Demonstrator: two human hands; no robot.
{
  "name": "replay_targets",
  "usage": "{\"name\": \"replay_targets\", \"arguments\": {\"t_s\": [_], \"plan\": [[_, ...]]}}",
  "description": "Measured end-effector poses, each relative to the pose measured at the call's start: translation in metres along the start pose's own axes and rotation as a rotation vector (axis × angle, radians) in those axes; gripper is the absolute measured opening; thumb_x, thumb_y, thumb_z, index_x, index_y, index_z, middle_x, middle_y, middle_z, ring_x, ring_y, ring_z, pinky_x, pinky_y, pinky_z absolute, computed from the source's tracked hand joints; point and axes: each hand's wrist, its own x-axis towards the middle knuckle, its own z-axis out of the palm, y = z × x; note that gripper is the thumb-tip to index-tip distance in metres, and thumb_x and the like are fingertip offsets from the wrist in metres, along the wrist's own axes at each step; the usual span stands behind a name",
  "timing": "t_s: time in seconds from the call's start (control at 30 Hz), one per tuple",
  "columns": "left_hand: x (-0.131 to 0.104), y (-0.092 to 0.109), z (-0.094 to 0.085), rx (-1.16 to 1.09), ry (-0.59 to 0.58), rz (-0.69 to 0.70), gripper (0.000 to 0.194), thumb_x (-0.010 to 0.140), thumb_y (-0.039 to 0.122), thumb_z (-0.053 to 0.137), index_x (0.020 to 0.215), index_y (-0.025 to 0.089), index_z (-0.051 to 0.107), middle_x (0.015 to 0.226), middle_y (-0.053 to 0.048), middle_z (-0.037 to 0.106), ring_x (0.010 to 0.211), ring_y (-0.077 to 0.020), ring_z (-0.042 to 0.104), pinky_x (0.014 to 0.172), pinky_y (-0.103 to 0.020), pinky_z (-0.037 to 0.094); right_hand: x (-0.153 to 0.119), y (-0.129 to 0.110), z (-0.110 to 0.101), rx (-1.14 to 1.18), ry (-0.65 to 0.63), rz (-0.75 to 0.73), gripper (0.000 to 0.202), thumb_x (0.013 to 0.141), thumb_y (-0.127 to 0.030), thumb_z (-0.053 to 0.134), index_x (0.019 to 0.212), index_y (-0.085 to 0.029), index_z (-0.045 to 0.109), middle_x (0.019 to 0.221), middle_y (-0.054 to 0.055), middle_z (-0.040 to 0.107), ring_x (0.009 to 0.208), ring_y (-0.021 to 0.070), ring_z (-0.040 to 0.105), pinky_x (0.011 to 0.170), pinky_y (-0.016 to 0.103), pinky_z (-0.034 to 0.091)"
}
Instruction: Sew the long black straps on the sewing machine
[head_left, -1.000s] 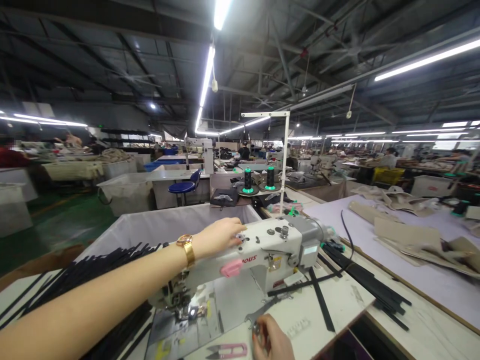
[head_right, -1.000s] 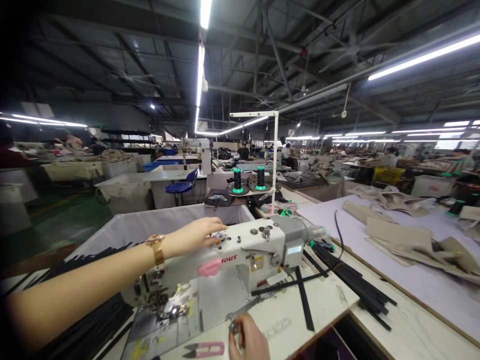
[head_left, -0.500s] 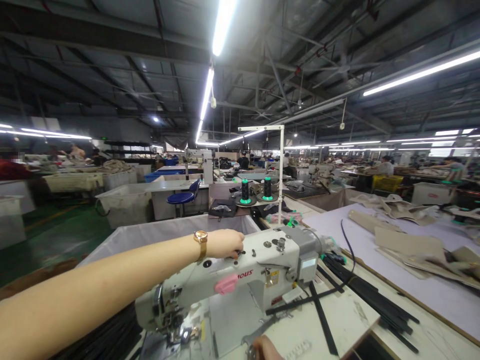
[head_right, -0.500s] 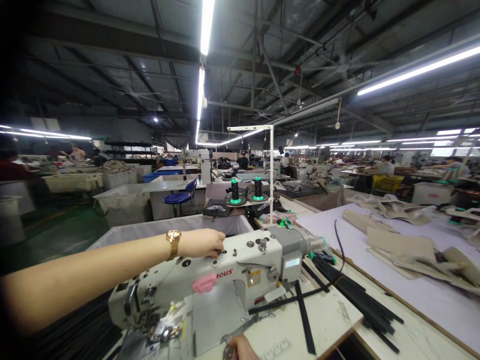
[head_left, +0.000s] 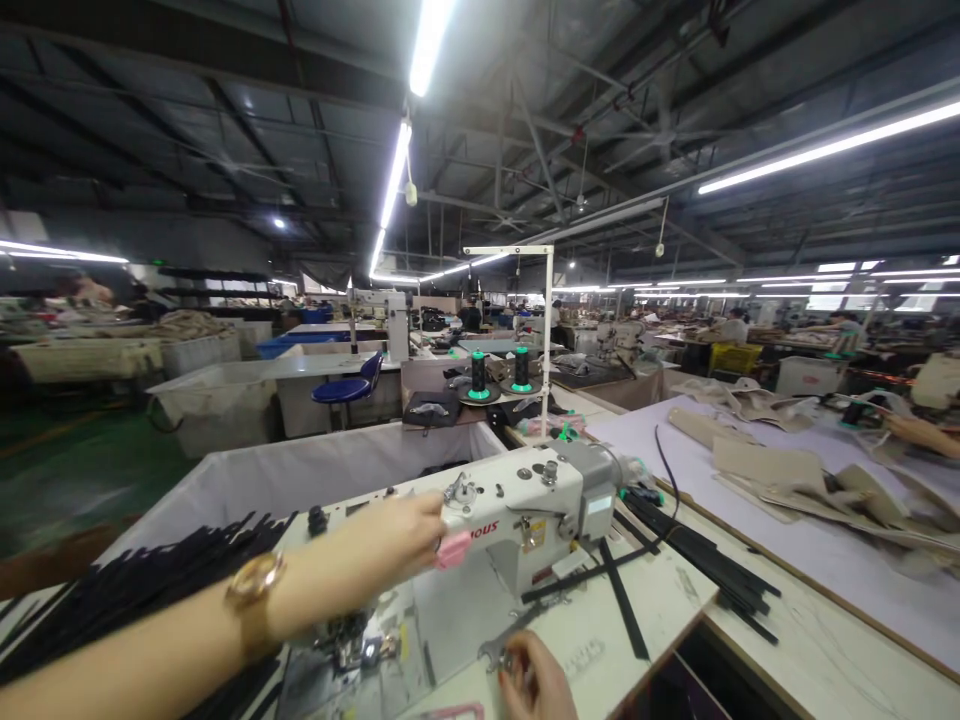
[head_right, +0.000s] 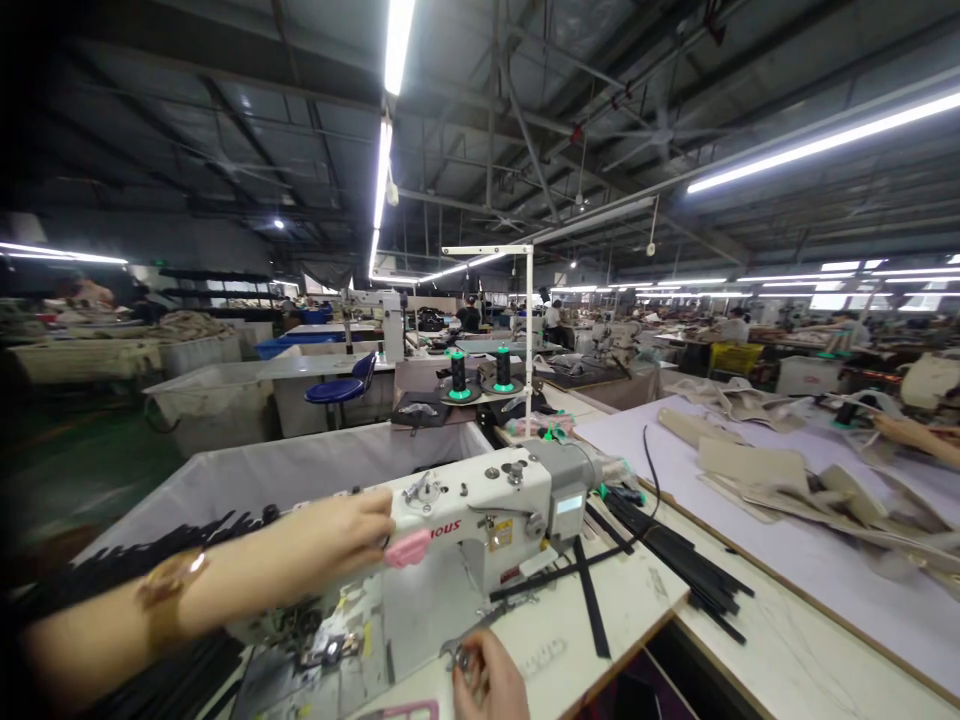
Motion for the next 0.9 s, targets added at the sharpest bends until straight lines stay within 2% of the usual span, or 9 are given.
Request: {"name": "replay_targets", "arguments": {"t_s": [0.07,0.1,0.2,0.3,0.4,0.47,0.57,0.8,0.9], "plan": [[-0.031,0.009,0.041,-0.152,0.047,-0.054,0.016,0.086,0.019,0.054,0.096,0.022,0.066,0.094,-0.005,0.059,0.082,-0.0176,0.06,0.072,-0.025,0.048,0.023,-0.034,-0.024,0.077,0.011,-0.073,0.017,0.08,-0.03,0.054,0.094,-0.021,0.059,0.071,0.002,0.06,0.059,0.0159,0.057,0.048,0.024,0.043],[-0.043,0.012,0.06,-0.239,0.077,-0.081,0.015,0.086,0.02,0.054,0.096,0.022,0.065,0.094,-0.005,0.058,0.082,-0.0176,0.06,0.072,-0.025,0.048,0.04,-0.056,-0.038,0.076,0.046,-0.146,0.02,0.083,-0.03,0.053,0.1,-0.02,0.058,0.075,0.003,0.061,0.064,0.0163,0.059,0.056,0.025,0.047],[-0.062,0.017,0.107,-0.575,0.223,-0.249,0.016,0.088,0.03,0.056,0.095,0.019,0.064,0.088,-0.004,0.053,0.075,-0.0161,0.058,0.063,-0.023,0.049,0.104,-0.129,-0.071,-0.105,0.029,-0.345,0.019,0.086,-0.029,0.054,0.101,-0.02,0.061,0.086,0.005,0.065,0.076,0.0168,0.059,0.069,0.027,0.047],[-0.068,0.02,0.14,-0.914,0.394,-0.368,0.034,0.085,0.05,0.06,0.092,0.018,0.066,0.087,-0.004,0.049,0.072,-0.0162,0.058,0.062,-0.025,0.05,0.161,-0.18,-0.078,-0.405,-0.167,-0.449,0.017,0.083,-0.024,0.057,0.097,-0.016,0.064,0.087,0.006,0.068,0.077,0.0158,0.058,0.071,0.027,0.044],[-0.071,0.022,0.162,-1.16,0.524,-0.455,0.049,0.075,0.063,0.067,0.089,0.017,0.067,0.085,-0.003,0.048,0.063,-0.014,0.058,0.06,-0.028,0.05,0.189,-0.197,-0.068,-0.495,-0.301,-0.479,0.014,0.078,-0.022,0.063,0.087,-0.015,0.07,0.077,0.004,0.071,0.066,0.0133,0.056,0.062,0.024,0.039],[-0.073,0.021,0.168,-1.26,0.555,-0.494,0.051,0.071,0.065,0.07,0.087,0.017,0.067,0.082,-0.001,0.048,0.06,-0.0133,0.057,0.06,-0.028,0.05,0.195,-0.197,-0.062,-0.521,-0.346,-0.494,0.013,0.076,-0.022,0.065,0.084,-0.016,0.073,0.073,0.003,0.072,0.062,0.0122,0.056,0.059,0.023,0.037],[-0.075,0.021,0.166,-1.314,0.591,-0.501,0.05,0.068,0.063,0.074,0.085,0.017,0.068,0.079,0.0,0.047,0.059,-0.0129,0.056,0.059,-0.028,0.049,0.196,-0.197,-0.061,-0.571,-0.385,-0.5,0.014,0.076,-0.022,0.065,0.084,-0.017,0.076,0.072,0.003,0.073,0.059,0.0116,0.055,0.056,0.022,0.035],[-0.069,0.033,0.142,-1.353,0.58,-0.496,0.046,0.065,0.059,0.078,0.083,0.017,0.069,0.08,-0.002,0.054,0.062,-0.0149,0.058,0.059,-0.03,0.052,0.194,-0.199,-0.051,-0.697,-0.391,-0.474,0.015,0.077,-0.029,0.07,0.077,-0.016,0.077,0.069,0.004,0.073,0.06,0.0125,0.057,0.053,0.023,0.033],[-0.071,0.04,0.128,-1.414,0.598,-0.535,0.046,0.061,0.057,0.082,0.08,0.016,0.069,0.079,-0.003,0.058,0.059,-0.0152,0.059,0.059,-0.031,0.053,0.184,-0.196,-0.054,-0.743,-0.345,-0.476,0.018,0.083,-0.03,0.064,0.085,-0.016,0.076,0.079,0.006,0.075,0.07,0.0157,0.062,0.057,0.024,0.035]]}}
